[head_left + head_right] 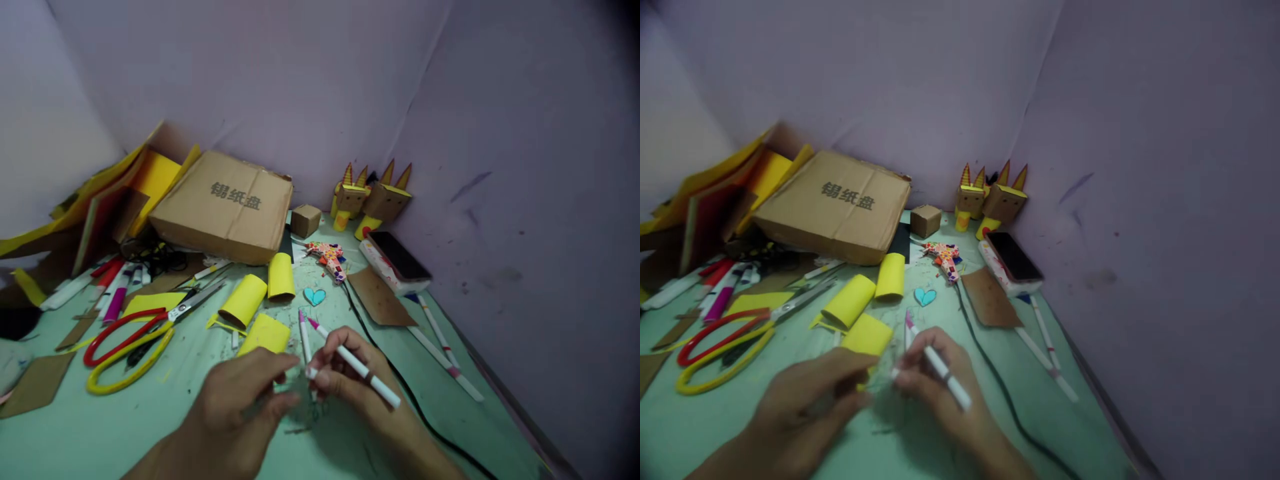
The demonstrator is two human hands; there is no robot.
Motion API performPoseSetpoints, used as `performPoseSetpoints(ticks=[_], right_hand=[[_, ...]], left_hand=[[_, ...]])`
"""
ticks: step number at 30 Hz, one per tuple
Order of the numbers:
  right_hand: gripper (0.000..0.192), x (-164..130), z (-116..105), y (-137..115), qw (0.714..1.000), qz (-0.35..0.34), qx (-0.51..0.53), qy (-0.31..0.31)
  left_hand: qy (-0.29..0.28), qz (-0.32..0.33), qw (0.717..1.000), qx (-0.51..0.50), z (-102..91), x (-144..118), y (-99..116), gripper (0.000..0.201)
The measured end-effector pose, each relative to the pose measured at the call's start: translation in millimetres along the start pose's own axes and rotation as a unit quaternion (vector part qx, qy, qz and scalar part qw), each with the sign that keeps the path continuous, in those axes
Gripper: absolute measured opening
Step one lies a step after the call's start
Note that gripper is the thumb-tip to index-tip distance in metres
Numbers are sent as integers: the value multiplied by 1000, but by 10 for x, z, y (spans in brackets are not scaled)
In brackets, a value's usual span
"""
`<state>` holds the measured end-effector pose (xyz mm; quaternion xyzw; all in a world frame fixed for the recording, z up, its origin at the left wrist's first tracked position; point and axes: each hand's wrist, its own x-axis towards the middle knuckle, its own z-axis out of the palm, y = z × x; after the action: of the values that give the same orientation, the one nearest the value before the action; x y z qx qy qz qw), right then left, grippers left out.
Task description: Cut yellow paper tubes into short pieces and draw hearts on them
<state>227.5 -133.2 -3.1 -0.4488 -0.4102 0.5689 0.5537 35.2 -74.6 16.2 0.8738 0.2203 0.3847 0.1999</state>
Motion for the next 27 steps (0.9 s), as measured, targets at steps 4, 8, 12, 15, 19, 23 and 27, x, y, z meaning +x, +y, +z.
performPoseSetpoints(ticks=[4, 8, 12, 15, 19, 23, 27], right_hand=[[27, -54, 174, 135, 996, 22, 86, -16], [22, -47, 146, 170, 998, 6, 64, -7], [48, -34, 145, 111, 983, -42, 161, 76], [49, -51, 174, 86, 973, -36, 200, 113], [33, -58, 169, 118, 980, -45, 173, 83], [23, -38, 145, 135, 978, -55, 189, 77], [23, -26, 189, 157, 973, -49, 218, 64]], left_hand=[[-62, 23, 993, -99, 80, -14, 47, 28], [-55, -52, 989, -129, 63, 36, 45, 19], [32, -370, 892, -258, 50, 137, -20, 12], [54, -466, 797, -381, 74, 185, -64, 21], [46, -473, 750, -459, 100, 179, -69, 27], [17, -438, 768, -467, 93, 141, -43, 27], [-14, -407, 789, -461, 121, 86, -6, 24]])
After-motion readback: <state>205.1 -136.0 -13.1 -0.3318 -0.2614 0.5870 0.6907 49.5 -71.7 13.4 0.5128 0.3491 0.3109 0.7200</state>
